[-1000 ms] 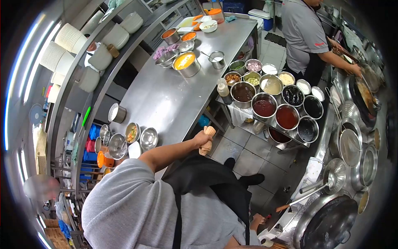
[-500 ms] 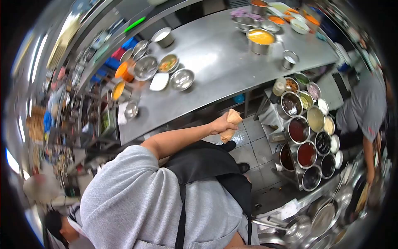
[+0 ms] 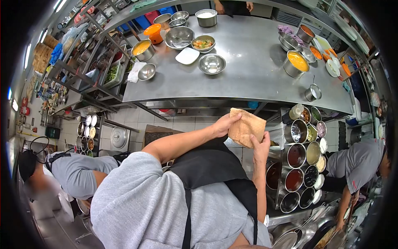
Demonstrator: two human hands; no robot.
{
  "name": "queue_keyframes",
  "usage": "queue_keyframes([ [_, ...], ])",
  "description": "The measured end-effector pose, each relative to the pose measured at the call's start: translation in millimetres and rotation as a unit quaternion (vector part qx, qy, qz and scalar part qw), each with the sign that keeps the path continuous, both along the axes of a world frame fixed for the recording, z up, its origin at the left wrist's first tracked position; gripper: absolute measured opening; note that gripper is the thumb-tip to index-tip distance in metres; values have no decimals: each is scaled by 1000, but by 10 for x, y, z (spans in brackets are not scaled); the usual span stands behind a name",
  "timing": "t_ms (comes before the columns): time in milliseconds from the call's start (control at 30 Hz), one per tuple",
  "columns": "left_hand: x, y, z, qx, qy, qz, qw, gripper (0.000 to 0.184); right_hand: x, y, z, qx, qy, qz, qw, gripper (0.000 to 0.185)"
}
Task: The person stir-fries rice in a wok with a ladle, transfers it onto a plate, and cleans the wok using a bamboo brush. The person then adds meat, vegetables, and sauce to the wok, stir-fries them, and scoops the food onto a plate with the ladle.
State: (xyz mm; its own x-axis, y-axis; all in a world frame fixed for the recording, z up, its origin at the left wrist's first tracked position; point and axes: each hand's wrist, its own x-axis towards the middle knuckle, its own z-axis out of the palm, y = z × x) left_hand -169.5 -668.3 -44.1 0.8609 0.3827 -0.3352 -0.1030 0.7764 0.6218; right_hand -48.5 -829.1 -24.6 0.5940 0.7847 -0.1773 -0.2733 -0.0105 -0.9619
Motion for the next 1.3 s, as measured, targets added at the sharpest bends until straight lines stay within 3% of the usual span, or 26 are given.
queue_keyframes([
  [67, 38, -179, 207, 86, -7, -20, 996, 53, -32, 104, 326, 2, 32, 19, 999, 33],
  [100, 57, -243, 248, 129, -11, -32, 991, 55, -18, 135, 285, 5, 63, 118, 991, 35],
  [133, 109, -209, 242, 97, -1, -132, 986, 57, -70, 174, 239, 17, 47, 150, 987, 36],
  [200, 209, -166, 307, 61, 27, -127, 990, 52, -133, 138, 358, -2, 49, 72, 996, 39],
  [300, 450, 47, -38, 54, 49, -139, 988, 54, -40, -292, 422, -153, -192, 15, 969, 29],
  [400, 692, 278, 135, 60, 75, -200, 975, 59, -43, -617, 487, -350, -221, 165, 895, 37],
  [500, 1053, 289, 142, 9, 94, -284, 954, 60, -171, -722, 507, -323, -167, 0, 931, 50],
  [533, 1169, 216, 225, 22, 98, -326, 940, 57, -251, -773, 593, -308, -177, -61, 933, 45],
  [600, 1407, 36, 274, 47, 88, -398, 912, 56, -470, -923, 701, -339, -196, -158, 907, 39],
  [700, 1650, -398, 488, 91, 47, -512, 853, 58, -945, -1049, 366, -346, -229, -286, 864, 34],
  [900, 1677, -1333, 612, 123, 47, -687, 715, 53, -1377, -908, 103, -368, -99, -466, 798, 31],
  [1000, 1541, -1663, 547, 152, 26, -746, 648, 54, -1774, -1122, -172, -476, -58, -606, 634, 25],
  [1067, 1413, -1892, 600, 156, 39, -753, 639, 49, -2052, -1551, -298, -471, 4, -736, 487, 20],
  [1133, 1241, -2019, 792, 160, 59, -752, 637, 48, -2435, -2002, -817, -566, -22, -754, 331, 43],
  [1233, 980, -2163, 1143, 139, 42, -769, 622, 46, -2649, -2426, -1320, -556, 124, -759, 315, 64],
  [1300, 837, -2324, 1231, 164, 14, -783, 601, 47, -2690, -2659, -1722, -456, 170, -788, 378, 69],
])
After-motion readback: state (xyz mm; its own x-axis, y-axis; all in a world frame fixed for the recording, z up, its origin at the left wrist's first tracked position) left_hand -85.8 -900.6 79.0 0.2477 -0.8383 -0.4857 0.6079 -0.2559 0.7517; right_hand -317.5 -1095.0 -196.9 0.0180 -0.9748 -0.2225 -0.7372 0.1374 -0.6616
